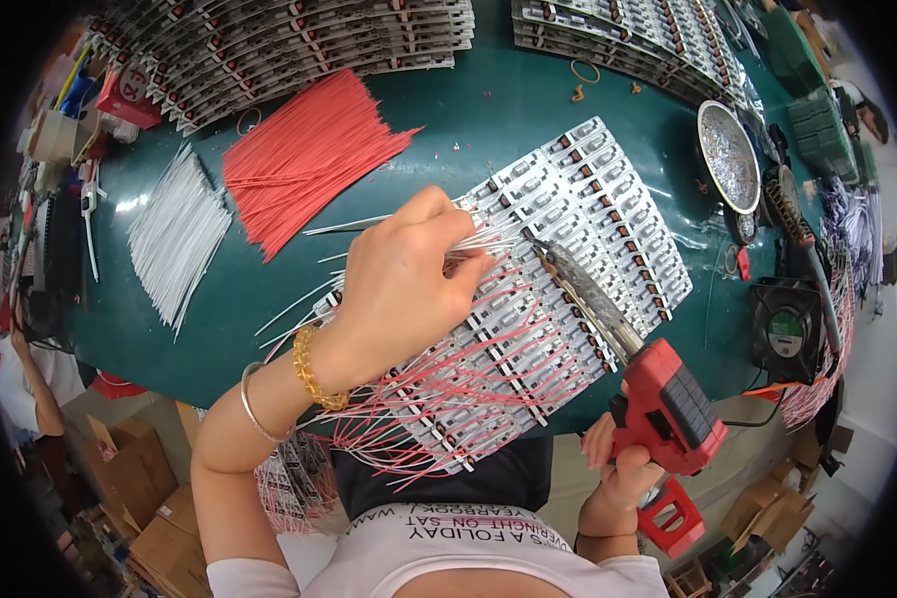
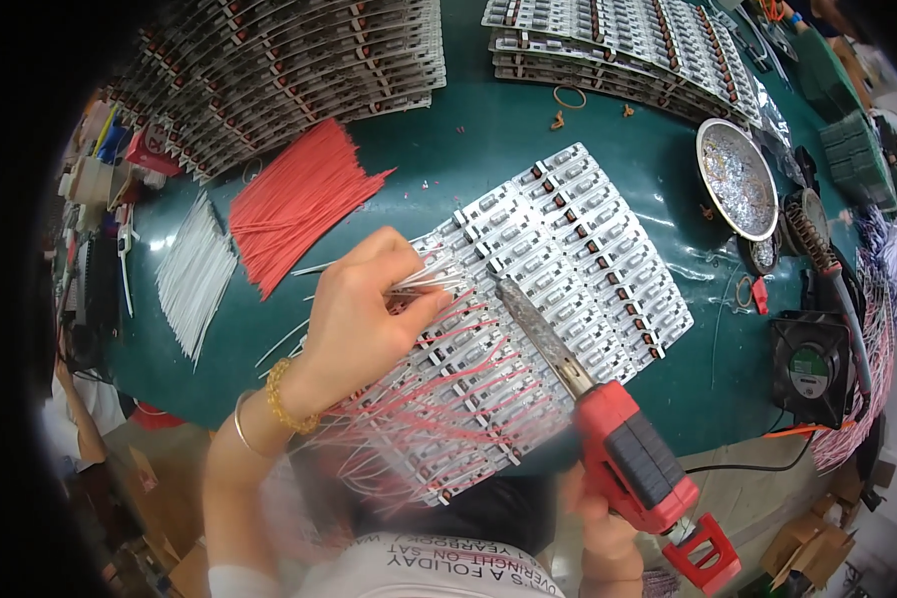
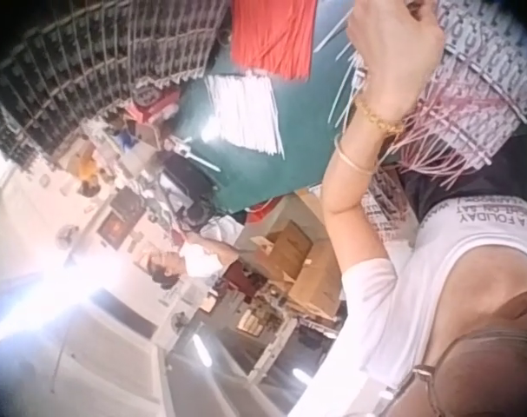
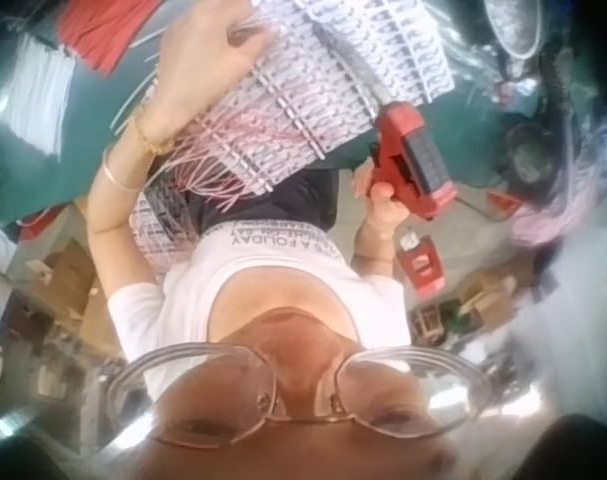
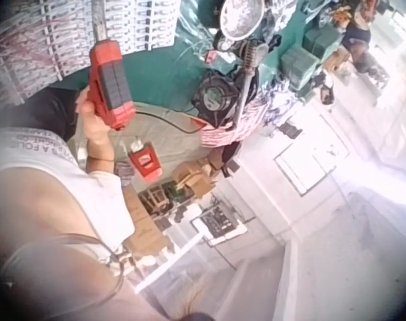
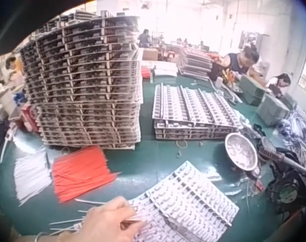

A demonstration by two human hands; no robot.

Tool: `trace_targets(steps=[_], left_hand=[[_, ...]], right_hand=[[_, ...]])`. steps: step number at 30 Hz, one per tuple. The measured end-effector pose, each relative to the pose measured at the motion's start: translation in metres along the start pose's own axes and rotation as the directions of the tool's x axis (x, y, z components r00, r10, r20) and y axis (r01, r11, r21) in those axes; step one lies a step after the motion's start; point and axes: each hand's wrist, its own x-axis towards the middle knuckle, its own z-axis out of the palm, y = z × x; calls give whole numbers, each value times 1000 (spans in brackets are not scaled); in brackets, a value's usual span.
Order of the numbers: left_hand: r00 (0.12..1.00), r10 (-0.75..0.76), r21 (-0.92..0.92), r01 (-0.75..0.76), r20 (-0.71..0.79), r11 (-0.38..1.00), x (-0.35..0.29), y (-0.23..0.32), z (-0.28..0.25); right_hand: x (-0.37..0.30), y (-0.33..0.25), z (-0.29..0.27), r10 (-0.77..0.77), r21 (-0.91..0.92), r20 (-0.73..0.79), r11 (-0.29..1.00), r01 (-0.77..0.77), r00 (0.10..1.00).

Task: The person solders wires onto an electronic board using a soldering tool, sets the completed board aside onto a stack, and begins soldering wires onto a new board.

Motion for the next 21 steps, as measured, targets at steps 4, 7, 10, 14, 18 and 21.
trace_targets(steps=[4, 7, 10, 14, 18, 21], left_hand=[[999, 33, 59, -30, -37, 998, -2, 0, 3], [1000, 15, 137, -14, -6, 990, 1, 2, 2], [1000, 1, 154, -2, 4, 988, 2, 4, 3], [1000, -8, 156, 6, 10, 988, 2, 5, 3], [999, 3, 189, -10, 34, 982, 3, 5, 1], [999, -18, 207, 11, 33, 978, 4, 6, 3]], right_hand=[[2, 5, -2, 27, -33, 29, 999, -26, 999], [3, 5, 0, 22, -26, 33, 999, -21, 999], [3, 5, 1, 8, -16, 28, 1000, -7, 1000], [3, 4, 3, 23, -6, 26, 1000, -23, 999], [2, 2, 4, 79, -15, 9, 997, -79, 997], [-5, 24, -16, -6, -239, 27, 971, 12, 1000]])
